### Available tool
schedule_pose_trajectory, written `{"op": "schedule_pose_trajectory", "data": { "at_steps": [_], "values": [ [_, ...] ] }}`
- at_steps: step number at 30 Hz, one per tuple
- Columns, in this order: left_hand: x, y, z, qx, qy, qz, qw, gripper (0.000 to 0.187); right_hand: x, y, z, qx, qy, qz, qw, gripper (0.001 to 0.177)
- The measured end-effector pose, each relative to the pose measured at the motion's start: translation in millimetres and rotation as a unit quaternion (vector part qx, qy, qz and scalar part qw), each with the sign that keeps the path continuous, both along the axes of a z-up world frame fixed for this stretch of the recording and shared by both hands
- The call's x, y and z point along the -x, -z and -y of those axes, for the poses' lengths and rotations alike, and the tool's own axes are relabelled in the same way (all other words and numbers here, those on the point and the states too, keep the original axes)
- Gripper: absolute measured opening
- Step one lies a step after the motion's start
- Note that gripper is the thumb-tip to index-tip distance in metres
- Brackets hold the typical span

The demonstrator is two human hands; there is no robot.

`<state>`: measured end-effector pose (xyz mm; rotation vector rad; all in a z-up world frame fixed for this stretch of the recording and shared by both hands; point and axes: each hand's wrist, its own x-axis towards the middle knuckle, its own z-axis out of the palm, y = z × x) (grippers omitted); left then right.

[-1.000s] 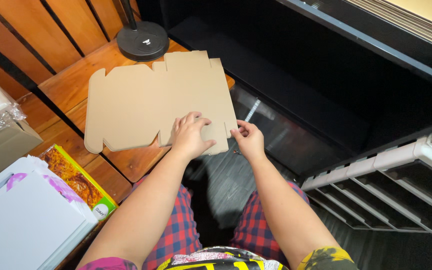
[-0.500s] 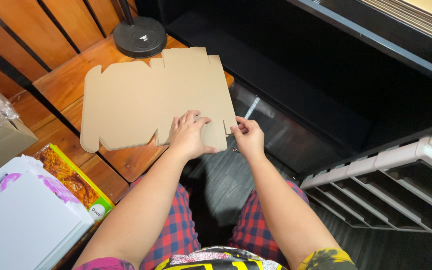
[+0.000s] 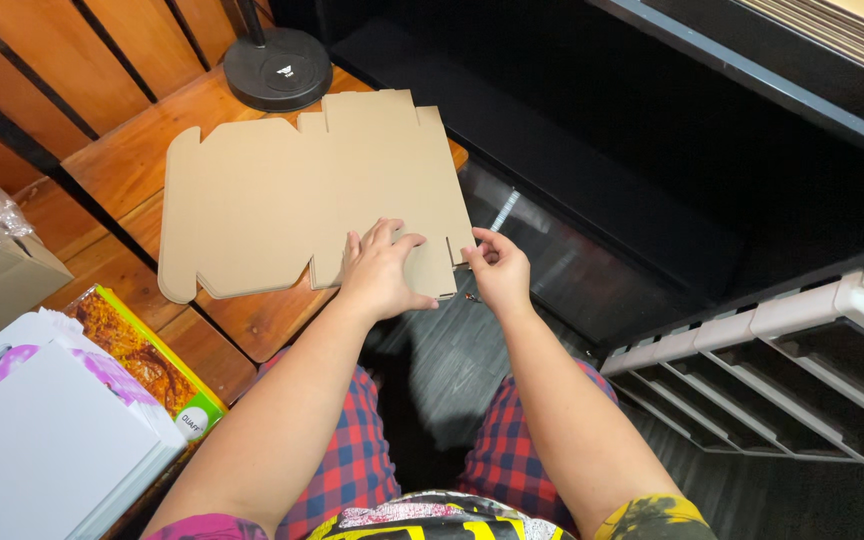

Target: The person sits on the floor and repeatedly picks up flat, pre-cut cardboard pieces from a wooden chair. They then place each piece onto a stack on a black shelf unit to the right.

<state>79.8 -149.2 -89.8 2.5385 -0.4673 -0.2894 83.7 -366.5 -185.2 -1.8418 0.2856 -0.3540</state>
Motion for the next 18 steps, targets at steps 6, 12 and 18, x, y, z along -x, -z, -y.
{"op": "schedule_pose_trajectory", "data": {
  "at_steps": [6,12,18],
  "values": [
    [-2.3,3.9,-1.6,-0.001,0.009,0.008,1.0,0.097,0.1,-2.0,1.2,-0.016,-0.01,-0.009,1.0,0.035],
    [-3.0,4.8,-1.1,0.004,0.012,0.014,1.0,0.095,-3.1,4.9,3.3,-0.12,-0.048,-0.006,0.992,0.045],
    [-3.3,8.9,-0.5,-0.002,0.01,0.018,1.0,0.093,-10.2,20.0,6.1,-0.112,-0.048,0.011,0.993,0.049]
  ]
}}
